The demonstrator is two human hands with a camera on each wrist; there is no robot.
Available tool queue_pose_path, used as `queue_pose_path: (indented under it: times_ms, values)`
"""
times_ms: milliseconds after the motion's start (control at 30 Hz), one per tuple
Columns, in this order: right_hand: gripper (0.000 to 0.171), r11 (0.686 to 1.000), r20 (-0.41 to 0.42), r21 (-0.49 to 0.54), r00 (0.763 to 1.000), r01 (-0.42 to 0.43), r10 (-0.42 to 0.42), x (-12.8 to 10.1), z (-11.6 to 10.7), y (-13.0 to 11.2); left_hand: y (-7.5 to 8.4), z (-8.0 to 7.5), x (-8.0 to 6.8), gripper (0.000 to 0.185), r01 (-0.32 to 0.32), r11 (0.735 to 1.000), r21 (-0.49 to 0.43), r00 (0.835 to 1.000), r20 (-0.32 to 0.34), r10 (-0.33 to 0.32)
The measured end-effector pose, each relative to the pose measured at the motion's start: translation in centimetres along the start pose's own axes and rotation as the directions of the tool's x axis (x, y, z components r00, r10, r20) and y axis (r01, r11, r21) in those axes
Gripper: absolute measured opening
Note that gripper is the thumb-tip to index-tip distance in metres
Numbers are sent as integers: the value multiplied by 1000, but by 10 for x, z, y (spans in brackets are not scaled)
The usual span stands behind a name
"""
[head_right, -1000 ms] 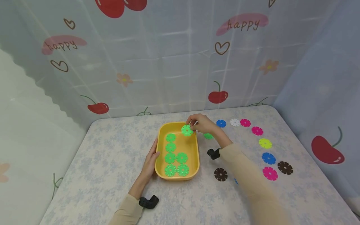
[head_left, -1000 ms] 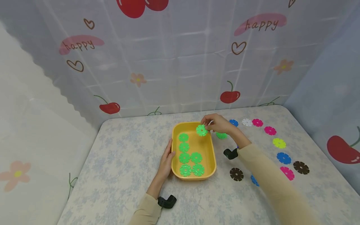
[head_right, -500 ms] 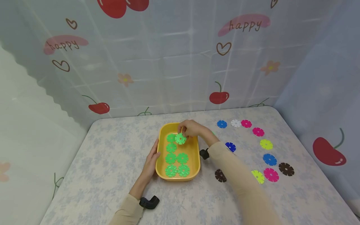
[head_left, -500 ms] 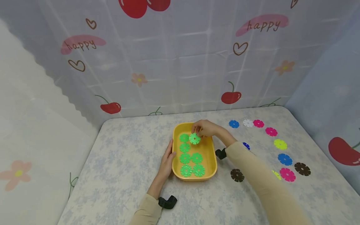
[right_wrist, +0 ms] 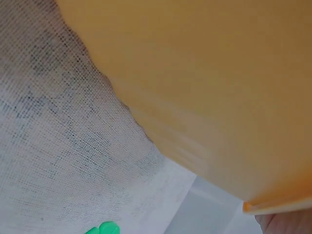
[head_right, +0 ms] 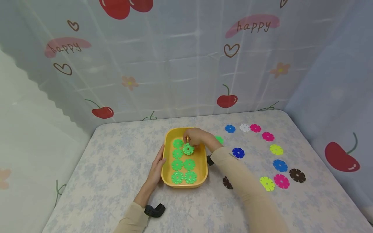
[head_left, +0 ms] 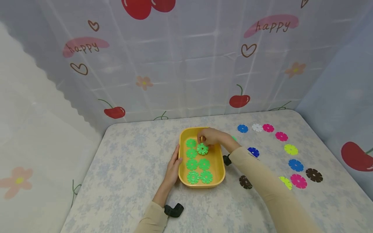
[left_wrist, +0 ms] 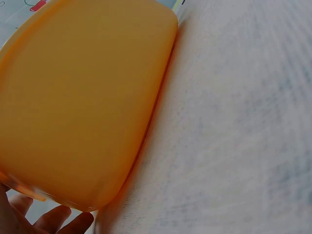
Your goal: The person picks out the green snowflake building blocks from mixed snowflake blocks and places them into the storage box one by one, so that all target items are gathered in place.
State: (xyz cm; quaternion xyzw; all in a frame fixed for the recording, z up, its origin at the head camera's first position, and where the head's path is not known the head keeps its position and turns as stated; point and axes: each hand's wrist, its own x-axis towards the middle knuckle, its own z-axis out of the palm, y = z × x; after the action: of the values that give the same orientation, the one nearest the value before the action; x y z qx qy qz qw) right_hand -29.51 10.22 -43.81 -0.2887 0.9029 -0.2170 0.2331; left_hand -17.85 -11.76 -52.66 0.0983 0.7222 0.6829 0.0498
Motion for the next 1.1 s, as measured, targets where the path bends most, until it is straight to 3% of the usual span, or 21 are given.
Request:
queue_pose_path:
  times_ms: [400, 1100]
  values:
    - [32, 995, 3, -92, 999, -48, 48, 2, 5, -6, -1, 1, 0, 56, 14, 1000, 2, 1000, -3, -14]
    - [30, 981, 30, -175, 995, -85, 92, 9, 14, -7, 0, 1, -1, 55, -3, 1000, 19, 1000, 1, 3]
